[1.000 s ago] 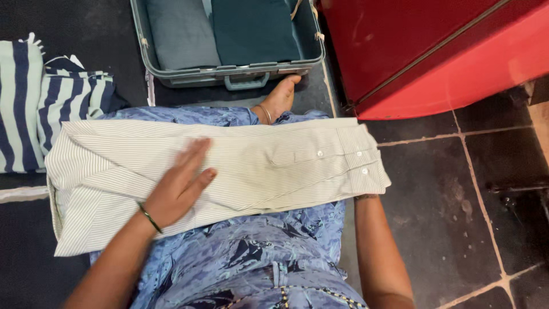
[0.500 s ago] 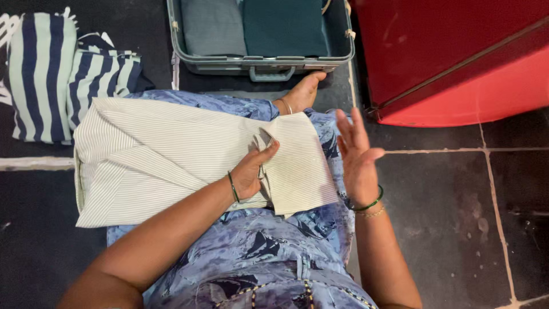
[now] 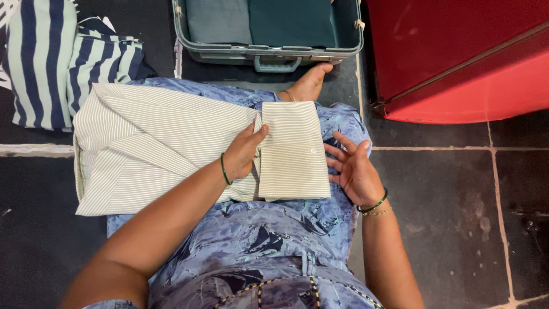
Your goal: The person sits on the floor and folds several pieces of clothing, including a dark green pair of trousers, a white striped shirt, and a blue and white striped shirt. The person places each folded item into an open suitcase positioned in front of them.
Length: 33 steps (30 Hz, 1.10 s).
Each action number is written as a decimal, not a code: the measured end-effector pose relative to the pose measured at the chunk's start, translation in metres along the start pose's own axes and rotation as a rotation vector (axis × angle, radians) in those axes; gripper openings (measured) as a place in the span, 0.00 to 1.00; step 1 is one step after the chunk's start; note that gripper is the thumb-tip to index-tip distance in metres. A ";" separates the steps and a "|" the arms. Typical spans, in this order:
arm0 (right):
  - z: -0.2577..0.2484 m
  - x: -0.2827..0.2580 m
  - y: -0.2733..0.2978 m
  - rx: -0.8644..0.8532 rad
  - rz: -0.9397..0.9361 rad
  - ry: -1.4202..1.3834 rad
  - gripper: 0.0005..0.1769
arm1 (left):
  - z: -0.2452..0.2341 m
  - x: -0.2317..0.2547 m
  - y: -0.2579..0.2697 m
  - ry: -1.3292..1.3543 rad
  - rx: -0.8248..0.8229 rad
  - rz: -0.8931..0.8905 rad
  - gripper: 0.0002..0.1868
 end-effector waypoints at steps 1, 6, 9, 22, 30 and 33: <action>0.002 -0.001 0.001 0.002 0.014 -0.008 0.55 | 0.002 0.001 0.002 0.000 0.003 -0.013 0.26; 0.009 -0.002 0.005 -0.062 0.044 -0.050 0.55 | 0.007 0.009 0.015 -0.109 -0.026 -0.046 0.27; 0.016 -0.002 0.005 -0.138 0.026 -0.133 0.56 | 0.010 0.014 0.023 -0.026 -0.159 -0.077 0.28; 0.033 0.016 -0.010 -0.242 0.069 -0.457 0.61 | 0.018 0.011 0.032 -0.072 -0.133 -0.032 0.36; 0.032 0.020 -0.017 -0.320 0.118 -0.498 0.55 | 0.015 0.082 0.079 -0.012 -0.220 0.101 0.38; 0.031 0.021 -0.024 -0.314 0.135 -0.425 0.54 | -0.010 0.132 0.131 -0.026 -0.303 0.221 0.36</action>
Point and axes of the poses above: each hand's wrist, its own y-axis away from the middle knuckle, its own z-axis out of the palm, x = y × z, the point moved 4 cm from there along -y, towards the middle knuckle, and after that the axes turned 3 degrees about -z, right-handed, at the moved point
